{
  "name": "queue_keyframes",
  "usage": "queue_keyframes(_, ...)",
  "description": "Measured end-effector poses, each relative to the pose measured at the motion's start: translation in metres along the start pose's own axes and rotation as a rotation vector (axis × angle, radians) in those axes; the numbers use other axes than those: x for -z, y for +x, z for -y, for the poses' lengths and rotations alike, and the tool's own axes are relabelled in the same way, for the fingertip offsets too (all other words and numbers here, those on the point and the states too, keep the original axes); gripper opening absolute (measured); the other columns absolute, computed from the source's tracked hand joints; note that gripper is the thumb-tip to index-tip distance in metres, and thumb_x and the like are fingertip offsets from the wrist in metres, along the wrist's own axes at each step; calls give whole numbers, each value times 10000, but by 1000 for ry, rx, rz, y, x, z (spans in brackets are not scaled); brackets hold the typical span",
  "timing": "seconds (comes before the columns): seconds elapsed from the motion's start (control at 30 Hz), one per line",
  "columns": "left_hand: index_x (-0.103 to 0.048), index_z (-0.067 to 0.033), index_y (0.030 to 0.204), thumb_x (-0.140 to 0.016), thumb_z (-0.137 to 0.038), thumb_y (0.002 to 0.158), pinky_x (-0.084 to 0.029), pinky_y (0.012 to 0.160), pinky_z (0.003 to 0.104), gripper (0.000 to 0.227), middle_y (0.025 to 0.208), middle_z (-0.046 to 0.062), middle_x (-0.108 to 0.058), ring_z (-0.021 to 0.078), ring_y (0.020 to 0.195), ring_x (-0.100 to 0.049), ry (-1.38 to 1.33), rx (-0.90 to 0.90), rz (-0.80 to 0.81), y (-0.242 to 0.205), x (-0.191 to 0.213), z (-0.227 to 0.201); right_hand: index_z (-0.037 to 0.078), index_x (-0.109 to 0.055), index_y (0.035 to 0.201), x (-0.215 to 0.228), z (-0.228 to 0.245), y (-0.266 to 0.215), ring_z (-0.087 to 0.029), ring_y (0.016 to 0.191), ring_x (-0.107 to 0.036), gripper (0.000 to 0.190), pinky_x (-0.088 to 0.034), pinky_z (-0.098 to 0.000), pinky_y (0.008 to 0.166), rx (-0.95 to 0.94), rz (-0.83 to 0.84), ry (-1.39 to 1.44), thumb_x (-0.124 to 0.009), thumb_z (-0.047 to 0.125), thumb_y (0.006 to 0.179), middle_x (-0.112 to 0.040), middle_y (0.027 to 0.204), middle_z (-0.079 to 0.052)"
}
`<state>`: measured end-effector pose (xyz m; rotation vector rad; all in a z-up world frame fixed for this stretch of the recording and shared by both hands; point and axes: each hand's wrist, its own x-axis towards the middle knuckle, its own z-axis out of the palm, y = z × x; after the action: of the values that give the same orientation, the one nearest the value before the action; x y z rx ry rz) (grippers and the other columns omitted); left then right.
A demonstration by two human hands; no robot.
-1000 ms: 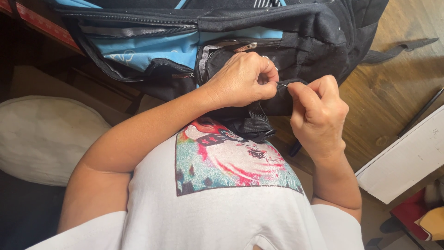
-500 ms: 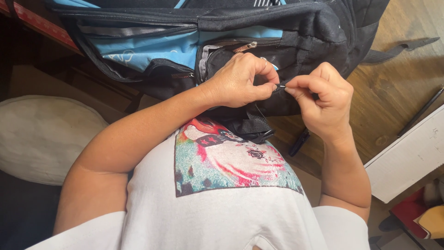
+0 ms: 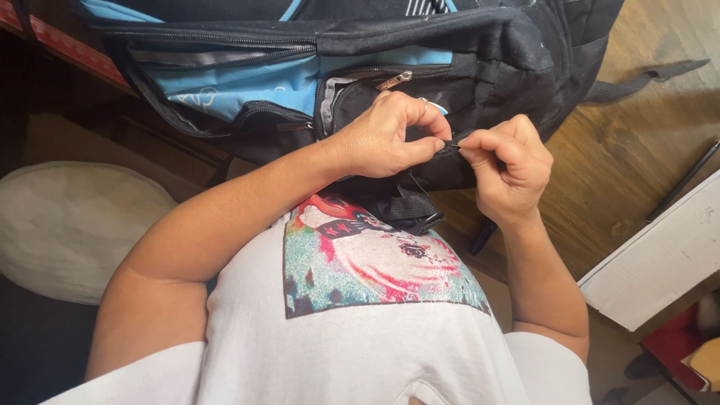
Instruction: Hand-sewing a pocket on a backpack using a needle and thread.
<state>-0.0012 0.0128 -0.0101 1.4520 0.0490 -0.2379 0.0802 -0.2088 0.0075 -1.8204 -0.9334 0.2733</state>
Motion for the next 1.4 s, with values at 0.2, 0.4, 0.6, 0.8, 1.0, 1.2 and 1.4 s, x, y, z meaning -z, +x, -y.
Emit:
queue_keyframes(0.2, -764, -109, 905, -647, -65, 899, -553, 943, 414, 125, 806, 65, -777, 218, 904, -760, -9, -17, 21, 1, 2, 3, -58, -789, 920, -3, -5, 0, -188, 678, -576, 55, -471, -309, 627, -2, -3, 53, -828, -92, 939, -523, 757, -114)
queue_keyframes(0.4, -769, -100, 910, -645, -60, 904, -555, 947, 423, 130, 802, 80, -781, 236, 896, -769, -7, -14, 42, 0, 3, 0, -62, -782, 957, 17, 14, 9, -271, 715, -613, 47, -488, -368, 651, 3, 89, -44, -827, -73, 952, -652, 820, -166)
queue_keyframes(0.6, -781, -122, 941, -672, -86, 900, -510, 1019, 462, 121, 829, 38, -784, 198, 952, -751, -25, 6, 65, 2, 6, 1, -21, -738, 925, 19, 28, 15, -293, 730, -598, 105, -496, -376, 668, -4, 179, -208, -764, -61, 1019, -609, 816, -134)
queue_keyframes(0.8, -788, -142, 969, -676, -123, 896, -469, 1062, 520, 135, 863, 42, -787, 232, 993, -748, -44, 64, 94, 0, 12, -4, -4, -716, 906, 10, 33, 24, -275, 729, -612, 125, -509, -366, 669, -43, 203, -178, -762, -30, 1019, -613, 805, -113)
queue_keyframes(1.0, -771, -127, 1018, -798, -190, 783, -483, 1027, 451, 245, 872, 33, -791, 215, 973, -747, -11, 50, 81, -4, 8, 2, 16, -771, 1018, 17, 37, 24, -213, 778, -656, 100, -546, -311, 689, -101, 190, -154, -844, -20, 960, -688, 885, -93)
queue_keyframes(1.2, -516, -144, 1185, -876, -356, 719, -387, 1076, 375, 625, 852, -40, -782, 211, 981, -739, 234, 63, -49, -16, -5, -11, 23, -785, 1060, 22, 73, 42, -335, 860, -698, 159, -556, -396, 732, 6, 354, -330, -734, -99, 970, -740, 997, -146)
queue_keyframes(1.4, -434, -139, 1130, -878, -379, 639, -396, 996, 325, 704, 899, -110, -832, 247, 1092, -625, 280, 141, -126, -21, -16, -18, 76, -690, 995, 18, 67, 60, -269, 768, -577, 78, -469, -386, 730, 131, 631, -580, -728, 14, 1024, -680, 1006, -41)
